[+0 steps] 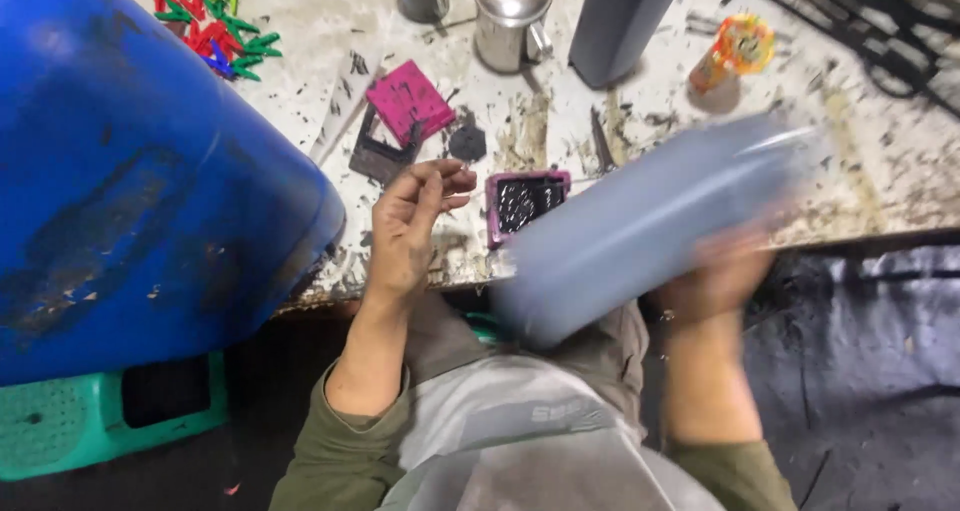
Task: The person retrieves a pink ink pad from a blue container and places it on the table. They open a gray bottle labeled 'BLACK' and pour black ink into the pad, then use a small tool to spread the ink evenly. The person closes the bottle and continues to mix the ink in the pad.
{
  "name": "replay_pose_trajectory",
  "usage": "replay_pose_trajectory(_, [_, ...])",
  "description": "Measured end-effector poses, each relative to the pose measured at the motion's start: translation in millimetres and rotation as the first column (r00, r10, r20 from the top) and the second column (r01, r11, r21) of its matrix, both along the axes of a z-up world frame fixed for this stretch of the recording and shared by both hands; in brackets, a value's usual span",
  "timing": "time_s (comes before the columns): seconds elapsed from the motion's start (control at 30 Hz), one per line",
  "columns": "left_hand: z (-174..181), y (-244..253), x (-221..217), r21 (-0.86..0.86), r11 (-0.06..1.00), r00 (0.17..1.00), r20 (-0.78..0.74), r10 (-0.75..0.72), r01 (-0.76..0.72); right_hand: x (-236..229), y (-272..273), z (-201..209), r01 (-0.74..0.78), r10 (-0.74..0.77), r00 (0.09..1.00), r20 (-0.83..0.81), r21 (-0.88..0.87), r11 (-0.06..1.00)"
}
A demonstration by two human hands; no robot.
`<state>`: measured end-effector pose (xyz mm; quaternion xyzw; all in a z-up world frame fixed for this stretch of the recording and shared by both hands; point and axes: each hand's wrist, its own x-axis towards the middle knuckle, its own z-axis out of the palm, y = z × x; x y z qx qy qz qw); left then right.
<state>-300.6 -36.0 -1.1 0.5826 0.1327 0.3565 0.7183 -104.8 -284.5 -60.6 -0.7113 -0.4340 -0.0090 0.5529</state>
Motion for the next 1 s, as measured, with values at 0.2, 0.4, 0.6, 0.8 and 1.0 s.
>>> replay_pose_trajectory(0.2, [28,-11,-9,0.026,0.999,0.999,-0.033,-0.027,0.028,-34,27,76,0.222,0.088,0.918,-0.387,0.684,0.694])
replay_pose_trajectory(0.4, [14,-3,-12,0.055,0.990,0.980,-0.163,-0.117,0.128,-19,19,77,0.051,0.201,0.924,-0.327,0.624,0.780])
replay_pose_trajectory(0.6, [-2,-17,0,0.168,0.931,0.946,-0.067,-0.318,0.324,-48,44,47,-0.133,0.231,0.875,-0.426,0.248,0.960])
replay_pose_trajectory(0.8, [-23,-46,4,0.073,0.893,0.879,-0.226,-0.419,0.444,-36,45,59,-0.162,0.233,0.934,-0.270,0.262,0.951])
replay_pose_trajectory(1.0, [-30,-61,16,0.082,0.935,0.932,-0.151,-0.330,0.344,-55,42,71,-0.123,0.189,0.904,-0.383,0.190,0.974])
